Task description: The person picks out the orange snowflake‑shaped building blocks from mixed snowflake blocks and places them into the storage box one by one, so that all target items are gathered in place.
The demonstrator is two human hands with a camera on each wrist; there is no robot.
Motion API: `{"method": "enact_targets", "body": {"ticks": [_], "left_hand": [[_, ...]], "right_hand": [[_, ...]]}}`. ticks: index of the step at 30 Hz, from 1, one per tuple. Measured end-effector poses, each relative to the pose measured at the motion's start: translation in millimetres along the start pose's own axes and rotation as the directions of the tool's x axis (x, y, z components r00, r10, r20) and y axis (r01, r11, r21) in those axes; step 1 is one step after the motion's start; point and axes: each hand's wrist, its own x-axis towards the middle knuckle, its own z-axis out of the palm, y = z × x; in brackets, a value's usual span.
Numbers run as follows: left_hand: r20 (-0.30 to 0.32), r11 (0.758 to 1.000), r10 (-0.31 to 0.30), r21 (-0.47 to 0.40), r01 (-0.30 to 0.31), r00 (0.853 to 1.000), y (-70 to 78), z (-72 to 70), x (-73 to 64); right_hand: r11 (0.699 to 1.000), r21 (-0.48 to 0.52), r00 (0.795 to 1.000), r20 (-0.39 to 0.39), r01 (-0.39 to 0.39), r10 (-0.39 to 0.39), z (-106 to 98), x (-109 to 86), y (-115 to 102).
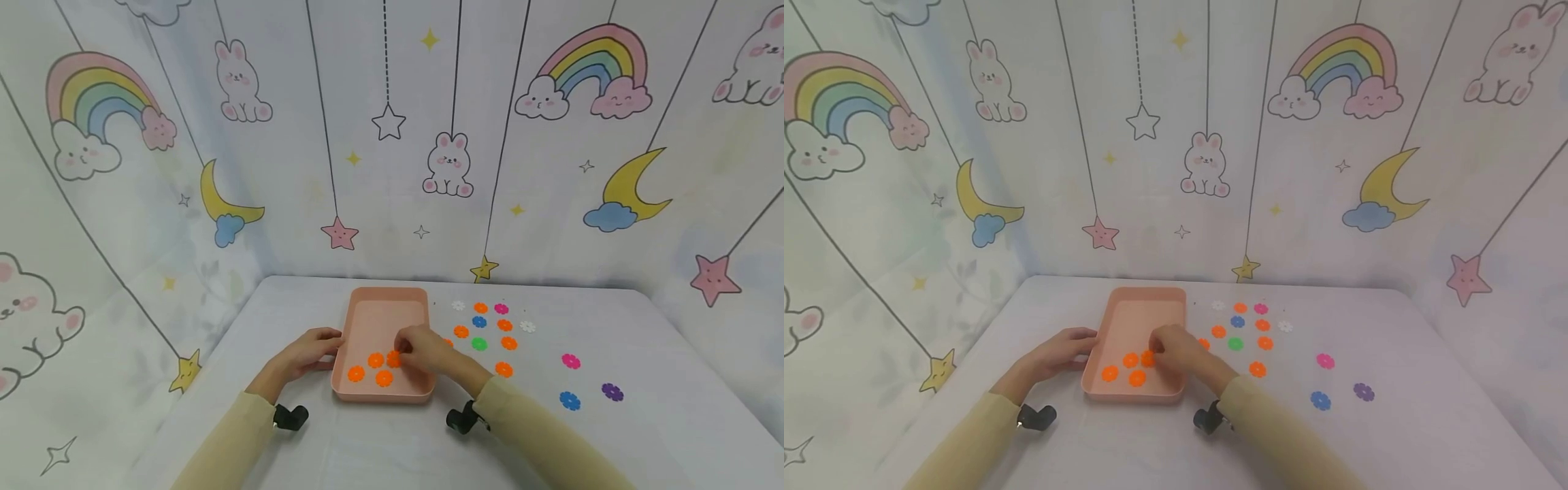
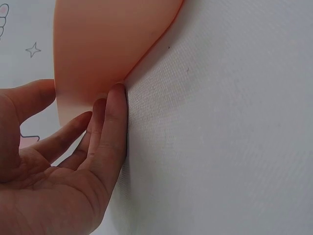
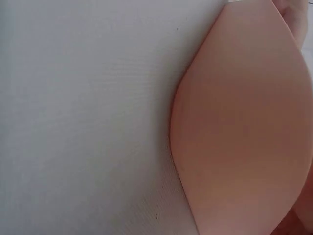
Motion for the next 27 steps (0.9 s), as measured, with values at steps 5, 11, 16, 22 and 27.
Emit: {"method": "enact_targets", "body": {"ticks": [5, 11, 16, 22, 27], "left_hand": [[-0.008, 1.000, 0.000, 0.004, 0.000, 1.000, -0.6, 1.0, 0.1], [-0.013, 1.000, 0.000, 0.020, 0.000, 1.000, -1.6, 0.4, 0.8], [-0.011, 1.000, 0.009, 0.021, -0.009, 1.000, -1.8, -0.2, 0.8], [-0.016, 0.999, 0.003, 0.035, -0.002, 1.000, -1.2, -0.1, -2.4], [-0.009, 0.999, 0.009, 0.032, -0.009, 1.000, 0.2, 0.0, -3.2]], "right_hand": [[0.998, -0.060, 0.999, -0.012, -0.034, 0.034, 2.0, -0.3, -5.7], [0.996, -0.087, 0.999, -0.022, -0.029, 0.027, 1.9, -1.2, -8.7], [0.998, -0.062, 1.000, -0.012, 0.017, -0.018, -5.4, -4.2, -10.2], [0.999, 0.007, 0.999, 0.014, 0.034, -0.035, -21.1, -12.9, -4.4], [0.998, 0.020, 0.998, -0.008, 0.061, -0.061, -45.8, -30.1, 5.3]]}}
